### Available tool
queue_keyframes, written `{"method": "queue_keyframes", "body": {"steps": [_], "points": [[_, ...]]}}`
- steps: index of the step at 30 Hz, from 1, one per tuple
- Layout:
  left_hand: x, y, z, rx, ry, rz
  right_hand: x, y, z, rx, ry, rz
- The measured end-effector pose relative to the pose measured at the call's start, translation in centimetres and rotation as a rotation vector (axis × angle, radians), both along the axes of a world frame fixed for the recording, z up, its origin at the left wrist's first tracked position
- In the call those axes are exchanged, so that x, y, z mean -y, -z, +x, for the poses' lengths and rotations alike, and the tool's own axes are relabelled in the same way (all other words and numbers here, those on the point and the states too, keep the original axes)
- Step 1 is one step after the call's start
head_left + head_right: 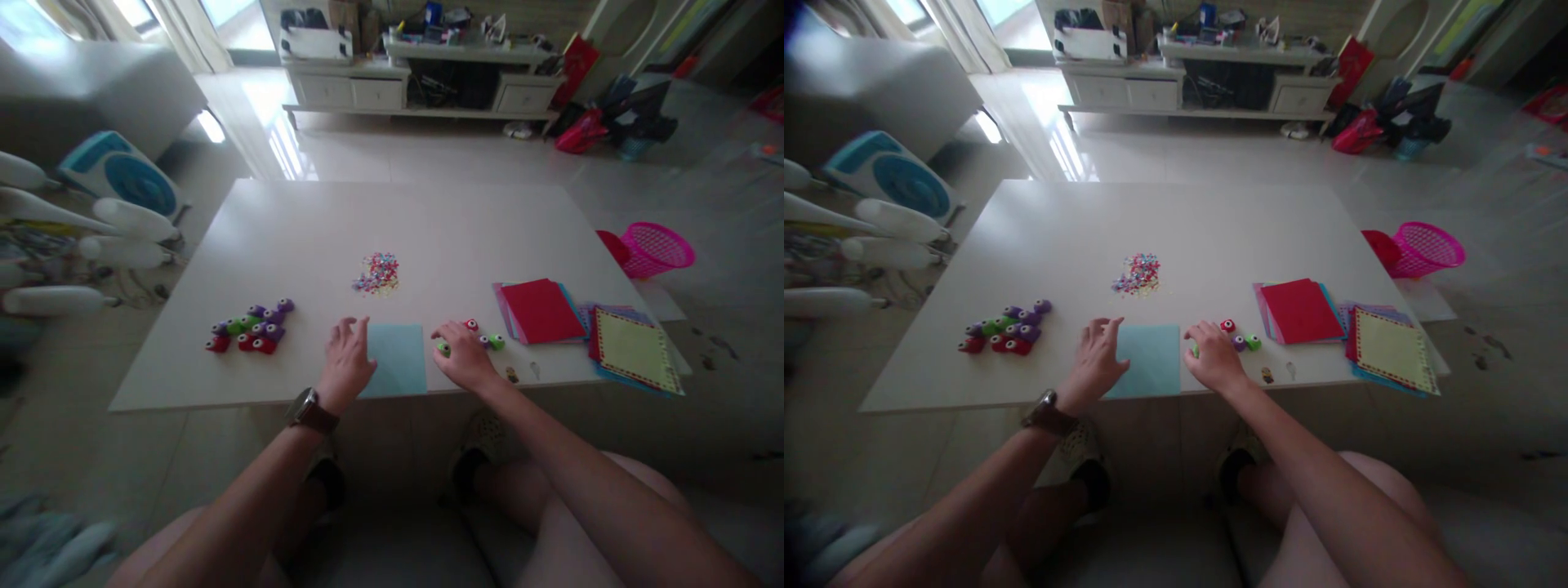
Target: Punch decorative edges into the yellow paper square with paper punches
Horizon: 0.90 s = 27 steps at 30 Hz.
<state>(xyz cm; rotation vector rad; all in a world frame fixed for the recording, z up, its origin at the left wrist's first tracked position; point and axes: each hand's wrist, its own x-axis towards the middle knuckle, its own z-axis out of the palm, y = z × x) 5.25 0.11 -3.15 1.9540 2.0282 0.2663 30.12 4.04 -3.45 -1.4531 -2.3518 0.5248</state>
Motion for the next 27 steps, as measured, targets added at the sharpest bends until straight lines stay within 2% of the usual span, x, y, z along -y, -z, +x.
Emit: {"method": "queue_keyframes", "body": {"steps": [5,8,10,17,27], "points": [[1.8,0.4,2.1,0.136,0.331,-0.035,0.6,0.2,-0.9,0.069,0.005,-0.05],[2.1,1.0,2.6,0.158,0.443,-0.047,0.9,0.5,-1.1,0.131,0.01,-0.08],[1.9,1.0,2.7,0.149,0.455,-0.047,1.1,0.6,-1.3,0.169,0.011,-0.101],[1.9,-0.5,3.0,0.001,0.389,-0.081,1.9,0.5,-2.4,0.316,-0.022,-0.134],[2.1,0.5,2.8,0.053,0.361,-0.083,2.6,0.5,-3.2,0.425,-0.019,-0.053]]}}
